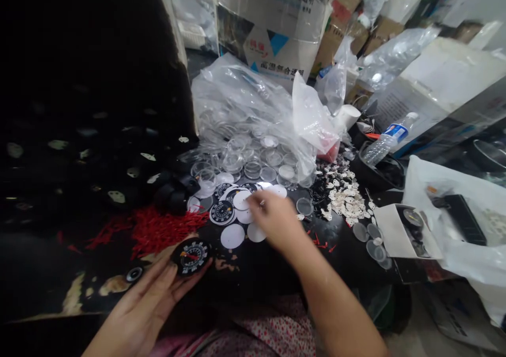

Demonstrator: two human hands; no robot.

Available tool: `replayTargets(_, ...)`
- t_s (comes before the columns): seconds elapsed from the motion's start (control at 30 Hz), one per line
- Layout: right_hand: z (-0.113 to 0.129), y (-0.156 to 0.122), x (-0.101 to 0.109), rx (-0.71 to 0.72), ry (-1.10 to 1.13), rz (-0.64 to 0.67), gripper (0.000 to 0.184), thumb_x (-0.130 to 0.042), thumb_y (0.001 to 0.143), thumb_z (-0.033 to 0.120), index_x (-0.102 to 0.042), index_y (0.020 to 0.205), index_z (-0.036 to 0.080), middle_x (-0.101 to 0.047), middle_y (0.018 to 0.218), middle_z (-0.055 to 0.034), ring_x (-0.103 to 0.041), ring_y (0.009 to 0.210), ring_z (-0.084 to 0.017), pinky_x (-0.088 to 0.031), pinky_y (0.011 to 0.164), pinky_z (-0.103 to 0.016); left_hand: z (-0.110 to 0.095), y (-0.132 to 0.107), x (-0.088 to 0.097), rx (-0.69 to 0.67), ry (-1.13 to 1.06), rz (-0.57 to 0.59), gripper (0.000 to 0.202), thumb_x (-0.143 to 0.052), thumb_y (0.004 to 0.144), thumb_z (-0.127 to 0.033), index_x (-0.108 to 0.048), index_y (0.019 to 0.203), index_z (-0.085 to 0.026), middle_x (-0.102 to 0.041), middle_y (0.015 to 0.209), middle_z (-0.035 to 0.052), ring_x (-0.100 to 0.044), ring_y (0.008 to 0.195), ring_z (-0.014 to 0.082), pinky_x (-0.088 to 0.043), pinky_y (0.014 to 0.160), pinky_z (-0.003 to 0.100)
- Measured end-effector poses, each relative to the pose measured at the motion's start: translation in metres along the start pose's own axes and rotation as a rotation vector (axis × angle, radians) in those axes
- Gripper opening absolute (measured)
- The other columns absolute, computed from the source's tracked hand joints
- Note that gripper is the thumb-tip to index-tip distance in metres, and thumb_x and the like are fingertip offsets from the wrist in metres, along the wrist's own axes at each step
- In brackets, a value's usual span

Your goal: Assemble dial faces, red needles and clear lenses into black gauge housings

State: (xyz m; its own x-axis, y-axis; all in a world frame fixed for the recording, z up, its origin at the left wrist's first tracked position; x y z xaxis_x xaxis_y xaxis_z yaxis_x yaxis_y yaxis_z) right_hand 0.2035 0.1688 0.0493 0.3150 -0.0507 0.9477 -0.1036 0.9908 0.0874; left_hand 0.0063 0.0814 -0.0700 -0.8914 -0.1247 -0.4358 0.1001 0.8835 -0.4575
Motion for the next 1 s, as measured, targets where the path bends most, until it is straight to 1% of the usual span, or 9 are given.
replayTargets(0.13, -0.072, 0.038, 0.021, -0.159, -0.219, -0.123, 0.03, -0.056, 0.091, 0.032, -0.065, 0.11, 0.01, -0.067, 0.107, -0.0195, -0.065, 0.091, -0.025, -0.045, 0.078, -0.036, -0.002, 0.001, 0.0, 0.056, -0.168, -0.13, 0.025, -0.076, 0.074, -0.04, -0.074, 0.095, -0.028, -0.073, 0.113, 0.0034, -0.069, 0.103, 0.0286, -0.051, 0.1, 0.05)
replayTargets(0.3, -0.098, 0.045, 0.021, -0.193, -0.238, -0.147, 0.023, -0.053, 0.088, 0.023, -0.071, 0.099, 0.013, -0.072, 0.085, -0.0152, -0.067, 0.078, -0.027, -0.044, 0.071, -0.037, -0.012, 0.003, -0.017, 0.087, -0.292, 0.003, 0.023, -0.071, 0.081, -0.037, -0.071, 0.092, -0.017, -0.075, 0.103, 0.0093, -0.07, 0.098, 0.0275, -0.051, 0.097, 0.051)
replayTargets(0.43, -0.044, 0.008, 0.033, -0.037, -0.136, -0.367, 0.028, -0.05, 0.09, 0.027, -0.07, 0.101, 0.012, -0.073, 0.086, -0.0137, -0.066, 0.077, -0.026, -0.045, 0.072, -0.037, -0.008, 0.001, -0.02, 0.193, -0.325, 0.058, 0.026, -0.065, 0.087, -0.037, -0.07, 0.099, -0.015, -0.075, 0.103, 0.0124, -0.072, 0.095, 0.0264, -0.051, 0.096, 0.047)
replayTargets(0.53, 0.05, -0.033, 0.008, 0.438, 0.072, -0.213, 0.023, -0.05, 0.093, 0.024, -0.068, 0.104, 0.017, -0.074, 0.098, -0.0077, -0.065, 0.088, -0.022, -0.045, 0.08, -0.037, -0.005, -0.001, -0.023, 0.247, -0.37, 0.053, 0.023, -0.063, 0.088, -0.035, -0.071, 0.098, -0.016, -0.076, 0.099, 0.0109, -0.072, 0.091, 0.0228, -0.055, 0.091, 0.04)
replayTargets(0.63, 0.099, -0.06, -0.009, 0.557, 0.15, -0.144, 0.02, -0.057, 0.092, 0.023, -0.068, 0.109, 0.023, -0.069, 0.119, -0.0031, -0.058, 0.109, -0.025, -0.041, 0.088, -0.042, -0.009, -0.003, -0.021, 0.202, -0.352, 0.01, 0.021, -0.066, 0.086, -0.036, -0.072, 0.098, -0.02, -0.075, 0.102, 0.0058, -0.071, 0.093, 0.0183, -0.056, 0.085, 0.029)
replayTargets(0.73, 0.106, -0.065, -0.01, 0.556, 0.329, -0.133, 0.019, -0.059, 0.091, 0.019, -0.067, 0.107, 0.023, -0.07, 0.119, -0.0024, -0.057, 0.113, -0.024, -0.04, 0.095, -0.041, -0.017, -0.004, -0.02, 0.105, -0.232, 0.016, 0.021, -0.069, 0.084, -0.033, -0.072, 0.102, -0.024, -0.071, 0.117, 0.0037, -0.065, 0.109, 0.0204, -0.055, 0.089, 0.026)
replayTargets(0.83, 0.086, -0.048, -0.011, 0.368, 0.557, -0.131, 0.017, -0.053, 0.094, 0.02, -0.065, 0.106, 0.021, -0.07, 0.107, -0.0047, -0.061, 0.103, -0.018, -0.045, 0.091, -0.033, -0.017, -0.005, -0.022, 0.023, -0.134, 0.08, 0.025, -0.066, 0.086, -0.033, -0.071, 0.109, -0.027, -0.065, 0.129, 0.003, -0.057, 0.123, 0.0241, -0.052, 0.097, 0.032)
replayTargets(0.93, 0.07, -0.031, -0.027, 0.15, 0.54, -0.059, 0.024, -0.045, 0.098, 0.033, -0.064, 0.094, 0.02, -0.067, 0.09, -0.0049, -0.062, 0.087, -0.019, -0.047, 0.076, -0.031, -0.013, -0.005, -0.022, -0.035, -0.015, 0.109, 0.035, -0.062, 0.089, -0.035, -0.064, 0.123, -0.029, -0.058, 0.139, 0.0023, -0.047, 0.133, 0.0252, -0.042, 0.109, 0.039)
replayTargets(1.0, 0.073, -0.027, -0.037, 0.142, 0.452, -0.001, 0.039, -0.034, 0.1, 0.039, -0.059, 0.078, 0.02, -0.063, 0.073, -0.003, -0.059, 0.072, -0.019, -0.044, 0.065, -0.031, -0.015, -0.009, -0.026, -0.079, 0.097, 0.128, 0.041, -0.06, 0.089, -0.035, -0.06, 0.13, -0.028, -0.054, 0.143, 0.0025, -0.04, 0.138, 0.0248, -0.033, 0.115, 0.04)
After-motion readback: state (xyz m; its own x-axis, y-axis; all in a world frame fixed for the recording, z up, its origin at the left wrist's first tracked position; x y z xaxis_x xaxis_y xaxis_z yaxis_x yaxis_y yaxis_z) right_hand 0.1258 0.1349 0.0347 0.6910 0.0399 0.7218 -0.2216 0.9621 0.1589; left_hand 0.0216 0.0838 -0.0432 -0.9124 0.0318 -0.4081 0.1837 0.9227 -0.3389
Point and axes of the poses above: each hand's wrist, its own y-axis towards the middle knuckle, its own x-axis out of the back of the hand, z = x × y, the point moved 9 cm from there along y, towards the middle knuckle
